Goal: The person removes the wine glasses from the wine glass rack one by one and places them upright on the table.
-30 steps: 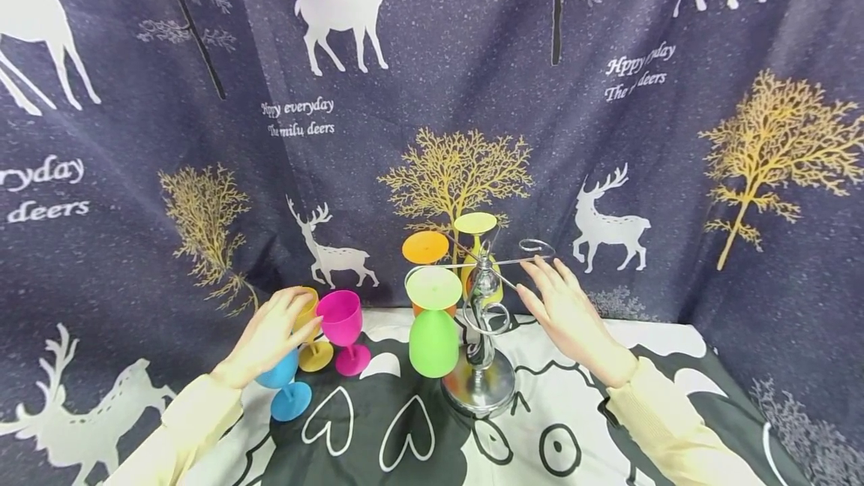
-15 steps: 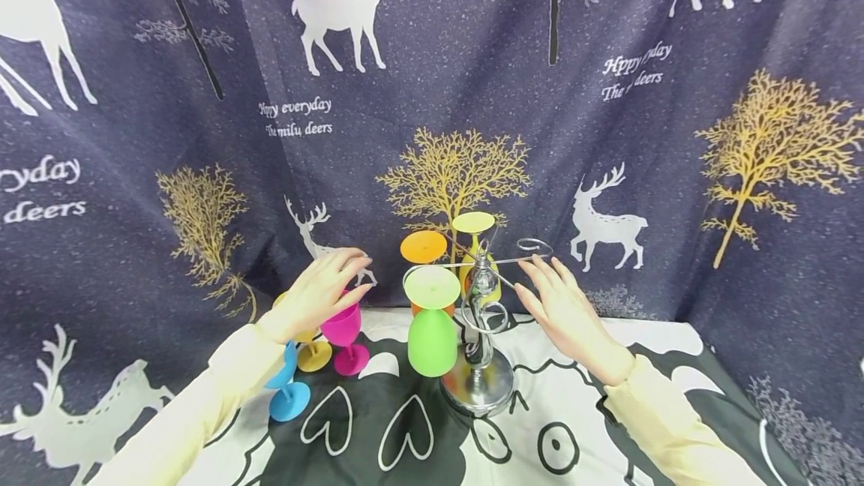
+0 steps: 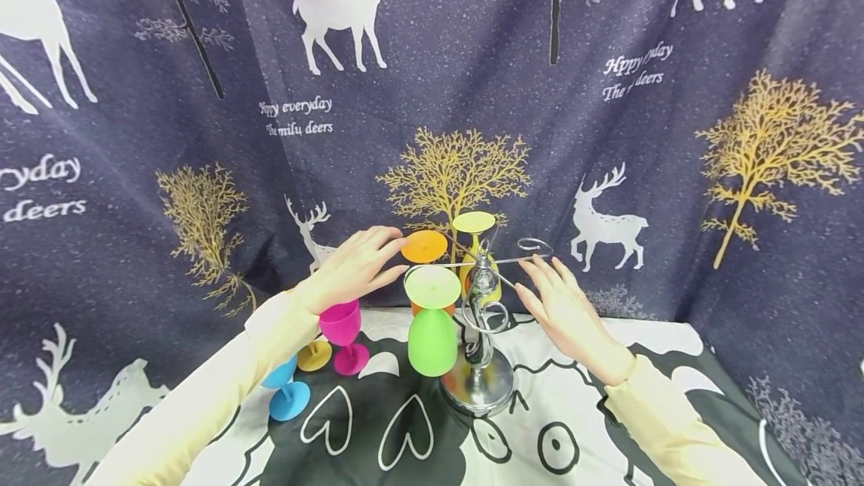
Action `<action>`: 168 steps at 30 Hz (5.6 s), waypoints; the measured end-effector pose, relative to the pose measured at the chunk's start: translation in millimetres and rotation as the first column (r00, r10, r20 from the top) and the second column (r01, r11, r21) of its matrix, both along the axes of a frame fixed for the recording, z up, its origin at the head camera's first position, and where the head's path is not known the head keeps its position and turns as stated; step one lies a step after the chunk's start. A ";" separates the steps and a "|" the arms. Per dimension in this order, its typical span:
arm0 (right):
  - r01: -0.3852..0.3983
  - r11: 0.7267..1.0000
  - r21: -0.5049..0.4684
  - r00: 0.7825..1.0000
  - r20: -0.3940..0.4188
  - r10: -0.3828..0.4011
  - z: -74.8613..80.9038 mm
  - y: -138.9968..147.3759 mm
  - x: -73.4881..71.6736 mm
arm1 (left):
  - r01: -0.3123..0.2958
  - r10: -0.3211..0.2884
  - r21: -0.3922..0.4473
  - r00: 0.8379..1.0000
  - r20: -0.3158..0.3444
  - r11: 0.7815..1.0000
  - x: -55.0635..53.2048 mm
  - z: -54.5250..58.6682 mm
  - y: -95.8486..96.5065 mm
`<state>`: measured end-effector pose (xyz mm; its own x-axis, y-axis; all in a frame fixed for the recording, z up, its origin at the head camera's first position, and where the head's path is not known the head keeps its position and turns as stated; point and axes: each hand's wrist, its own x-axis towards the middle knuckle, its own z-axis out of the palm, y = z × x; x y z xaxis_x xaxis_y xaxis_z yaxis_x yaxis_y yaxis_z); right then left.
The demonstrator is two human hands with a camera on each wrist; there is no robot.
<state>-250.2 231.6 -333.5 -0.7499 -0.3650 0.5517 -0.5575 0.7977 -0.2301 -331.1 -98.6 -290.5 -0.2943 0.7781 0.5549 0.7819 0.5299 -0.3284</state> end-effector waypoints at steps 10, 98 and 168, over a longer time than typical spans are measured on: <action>-0.001 1.000 0.020 1.000 -0.017 0.001 -1.1 2.0 -1.0 | 0.060 -0.059 -0.083 0.998 0.009 0.995 -0.4 20.6 29.7; 0.077 0.996 0.044 0.997 -0.023 -0.076 12.6 41.9 -26.6 | -0.029 0.148 -0.461 0.963 0.225 0.887 -21.6 50.5 148.9; 0.013 0.990 0.144 0.946 -0.322 0.034 -2.3 12.3 9.4 | -0.173 0.342 -0.387 0.837 0.427 0.906 -27.5 26.8 145.0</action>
<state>-240.7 243.8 -335.8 -0.5360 -0.4642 0.7051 -0.5916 0.8024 0.0785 -358.6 46.4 -263.8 -0.6691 0.7427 0.0266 0.7332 0.6655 -0.1399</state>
